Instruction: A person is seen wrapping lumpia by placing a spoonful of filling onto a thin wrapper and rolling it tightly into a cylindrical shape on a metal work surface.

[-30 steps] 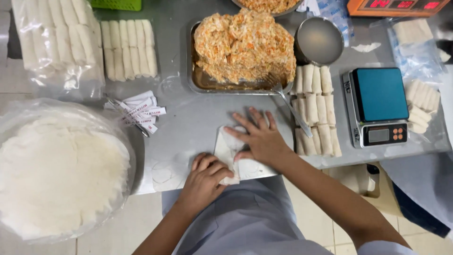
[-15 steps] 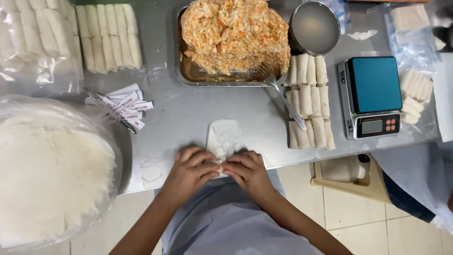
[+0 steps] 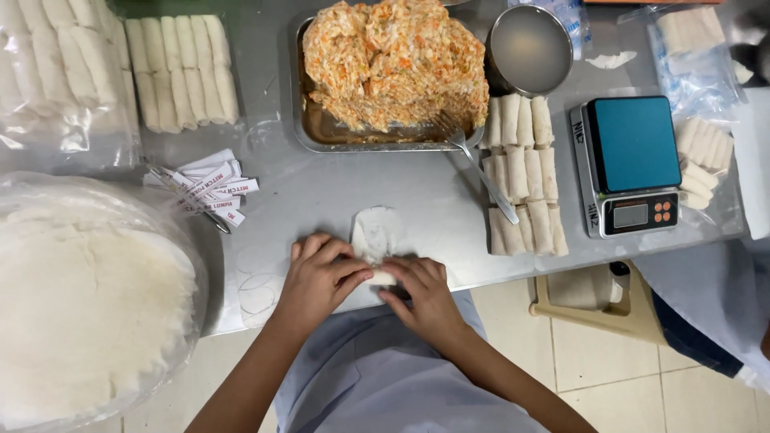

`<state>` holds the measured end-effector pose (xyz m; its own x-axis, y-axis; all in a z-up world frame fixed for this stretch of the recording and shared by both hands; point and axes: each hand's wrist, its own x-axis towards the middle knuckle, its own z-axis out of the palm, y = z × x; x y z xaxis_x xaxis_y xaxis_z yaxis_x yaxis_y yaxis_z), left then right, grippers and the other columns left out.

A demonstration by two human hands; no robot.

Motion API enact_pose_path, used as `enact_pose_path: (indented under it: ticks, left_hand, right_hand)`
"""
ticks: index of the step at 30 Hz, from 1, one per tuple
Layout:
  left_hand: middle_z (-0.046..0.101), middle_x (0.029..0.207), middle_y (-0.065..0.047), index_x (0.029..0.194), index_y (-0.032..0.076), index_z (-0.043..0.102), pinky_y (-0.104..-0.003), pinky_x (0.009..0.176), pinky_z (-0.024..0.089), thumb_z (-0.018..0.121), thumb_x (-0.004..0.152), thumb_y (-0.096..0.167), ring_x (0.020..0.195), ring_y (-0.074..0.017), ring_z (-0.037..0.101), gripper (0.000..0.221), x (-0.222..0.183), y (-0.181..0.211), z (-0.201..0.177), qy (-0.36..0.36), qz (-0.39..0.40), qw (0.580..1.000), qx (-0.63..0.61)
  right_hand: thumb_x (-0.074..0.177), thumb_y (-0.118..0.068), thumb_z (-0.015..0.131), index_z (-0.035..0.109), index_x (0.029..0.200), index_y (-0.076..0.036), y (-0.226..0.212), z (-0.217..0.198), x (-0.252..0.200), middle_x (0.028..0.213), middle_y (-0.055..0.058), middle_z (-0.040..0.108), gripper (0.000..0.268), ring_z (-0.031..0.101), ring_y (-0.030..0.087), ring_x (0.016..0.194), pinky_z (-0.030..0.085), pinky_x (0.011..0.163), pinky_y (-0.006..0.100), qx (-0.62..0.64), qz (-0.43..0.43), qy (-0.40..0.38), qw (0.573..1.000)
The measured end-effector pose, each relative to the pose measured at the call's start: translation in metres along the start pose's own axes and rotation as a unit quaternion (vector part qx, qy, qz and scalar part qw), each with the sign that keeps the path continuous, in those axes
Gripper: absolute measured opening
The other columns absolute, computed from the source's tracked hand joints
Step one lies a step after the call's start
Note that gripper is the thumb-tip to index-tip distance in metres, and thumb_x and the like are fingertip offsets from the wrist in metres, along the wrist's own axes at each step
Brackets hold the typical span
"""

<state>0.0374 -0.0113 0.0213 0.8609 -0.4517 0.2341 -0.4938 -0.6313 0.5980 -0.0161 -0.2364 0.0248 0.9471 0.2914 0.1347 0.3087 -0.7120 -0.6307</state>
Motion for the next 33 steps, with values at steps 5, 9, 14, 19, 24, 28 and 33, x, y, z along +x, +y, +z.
enact_pose_path:
  ticks: [5,9,14,19,24,28,33]
  left_hand:
    - [0.065,0.099,0.005,0.099,0.029,0.079,-0.040,0.086,0.035,0.071,0.094,0.041,0.109,-0.0220,0.054,0.015,-0.005,0.009,-0.007,0.019,0.033,0.999,0.003]
    - [0.065,0.099,0.006,0.097,0.029,0.079,-0.041,0.087,0.036,0.070,0.093,0.035,0.113,-0.0222,0.053,0.012,0.009,0.002,-0.002,0.008,-0.005,1.000,-0.021]
    - [0.061,0.106,-0.006,0.122,0.021,0.065,-0.049,0.089,0.040,0.075,0.083,0.032,0.113,-0.0311,0.049,0.043,0.083,0.040,0.000,-0.176,-0.062,0.982,0.009]
    - [0.063,0.104,-0.015,0.122,0.013,0.052,-0.051,0.080,0.047,0.076,0.082,0.026,0.106,-0.0384,0.058,0.048,0.120,0.059,0.010,-0.305,-0.087,0.945,0.079]
    - [0.071,0.085,-0.020,0.116,0.005,0.055,-0.053,0.063,0.055,0.073,0.080,0.016,0.081,-0.0417,0.072,0.042,0.121,0.043,0.058,-0.303,-0.104,0.942,0.100]
    - [0.073,0.088,-0.024,0.121,-0.001,0.055,-0.058,0.070,0.058,0.066,0.084,0.003,0.085,-0.0452,0.074,0.039,0.124,0.063,0.026,-0.325,-0.113,0.934,0.097]
    - [0.073,0.090,-0.029,0.125,-0.005,0.054,-0.060,0.070,0.060,0.063,0.088,0.000,0.085,-0.0469,0.074,0.039,0.121,0.063,0.007,-0.302,-0.119,0.943,0.074]
  right_hand:
    - [0.097,-0.032,0.070,0.074,0.122,-0.021,0.013,0.008,0.009,0.113,0.000,0.069,0.028,0.060,0.021,0.103,0.039,0.092,0.040,-0.069,-0.062,0.049,0.994]
    - [0.098,-0.033,0.069,0.077,0.118,-0.021,0.013,0.004,0.014,0.108,0.000,0.068,0.024,0.059,0.021,0.101,0.038,0.092,0.041,-0.071,-0.061,0.046,0.995]
    - [0.097,-0.038,0.070,0.077,0.103,-0.018,0.015,0.009,0.003,0.105,0.002,0.060,0.022,0.052,0.023,0.100,0.038,0.089,0.041,-0.161,-0.061,0.030,0.985]
    - [0.097,-0.032,0.068,0.075,0.097,-0.014,0.009,0.008,-0.004,0.103,0.005,0.062,0.020,0.055,0.029,0.105,0.037,0.096,0.049,-0.185,-0.070,0.049,0.979]
    - [0.101,-0.027,0.063,0.075,0.097,-0.013,0.003,0.011,-0.007,0.102,0.005,0.064,0.019,0.054,0.031,0.113,0.036,0.103,0.054,-0.188,-0.064,0.050,0.979]
    - [0.102,-0.027,0.061,0.074,0.105,-0.014,0.009,0.016,-0.012,0.113,0.004,0.064,0.019,0.051,0.030,0.116,0.033,0.106,0.056,-0.186,-0.070,0.058,0.978]
    - [0.102,-0.028,0.060,0.074,0.105,-0.013,0.009,0.017,-0.013,0.117,0.003,0.064,0.020,0.050,0.028,0.118,0.032,0.107,0.055,-0.191,-0.062,0.050,0.978]
